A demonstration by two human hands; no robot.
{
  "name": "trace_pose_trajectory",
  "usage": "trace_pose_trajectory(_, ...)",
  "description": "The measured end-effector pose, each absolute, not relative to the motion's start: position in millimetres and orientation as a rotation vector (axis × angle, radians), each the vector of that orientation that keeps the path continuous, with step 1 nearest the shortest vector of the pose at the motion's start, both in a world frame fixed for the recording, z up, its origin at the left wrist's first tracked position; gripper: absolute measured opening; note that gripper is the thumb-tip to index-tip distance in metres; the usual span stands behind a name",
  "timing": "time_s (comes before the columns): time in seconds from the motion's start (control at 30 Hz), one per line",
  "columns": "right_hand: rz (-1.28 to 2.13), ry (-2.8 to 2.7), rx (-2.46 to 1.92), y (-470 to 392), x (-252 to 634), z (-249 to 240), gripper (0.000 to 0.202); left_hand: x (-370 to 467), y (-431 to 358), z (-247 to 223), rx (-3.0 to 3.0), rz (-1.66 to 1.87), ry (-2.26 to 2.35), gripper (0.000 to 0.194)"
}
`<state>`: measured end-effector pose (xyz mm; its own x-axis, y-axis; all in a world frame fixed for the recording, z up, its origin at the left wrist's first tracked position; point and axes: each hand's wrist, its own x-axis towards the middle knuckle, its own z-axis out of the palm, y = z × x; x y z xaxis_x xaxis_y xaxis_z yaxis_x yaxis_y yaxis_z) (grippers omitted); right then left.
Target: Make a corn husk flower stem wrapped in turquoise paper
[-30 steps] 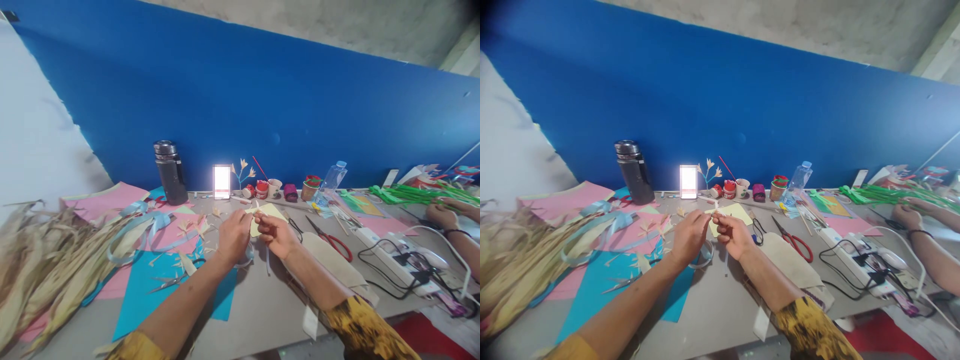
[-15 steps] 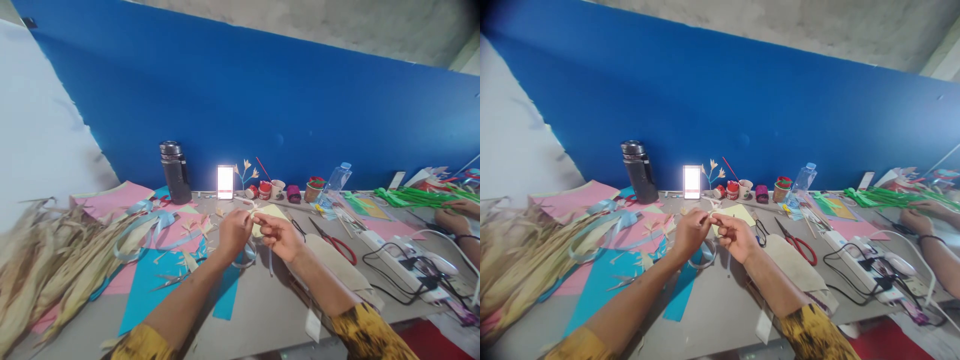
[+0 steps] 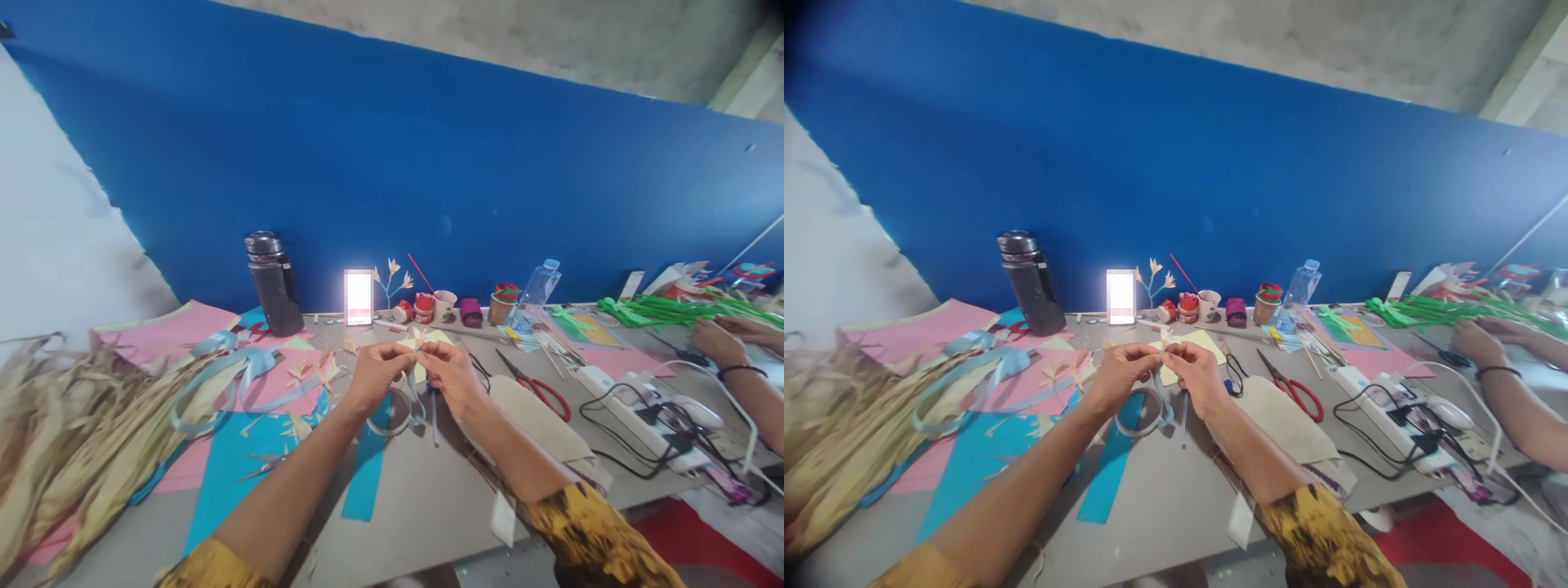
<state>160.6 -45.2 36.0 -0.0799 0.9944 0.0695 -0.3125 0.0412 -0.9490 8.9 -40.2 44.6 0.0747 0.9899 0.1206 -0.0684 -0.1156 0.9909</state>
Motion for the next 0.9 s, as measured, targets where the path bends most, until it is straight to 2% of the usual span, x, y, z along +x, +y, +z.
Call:
trace_pose_trajectory(0.17, 1.409, -1.029, -0.865, -44, 162, 39, 0.035, 6, -39, 44, 1.34, 1.203, 0.986, 0.02)
trace_pose_trajectory(0.37, 1.441, -0.985, -0.758, -40, 170, 41, 0.038, 7, -39, 37, 1.082, 0.973, 0.637, 0.039)
trace_pose_trajectory(0.67, 1.445, -1.028, -0.745, -40, 173, 41, 0.036, 11, -46, 40, 0.981, 0.876, 0.558, 0.031)
trace_pose_trajectory(0.77, 1.422, -1.006, -0.738, -39, 174, 39, 0.033, 14, -49, 44, 1.094, 0.929, 0.616, 0.036)
trace_pose_trajectory(0.9, 1.372, -0.966, -0.779, -39, 172, 38, 0.033, 21, -56, 45, 1.487, 1.191, 0.904, 0.033)
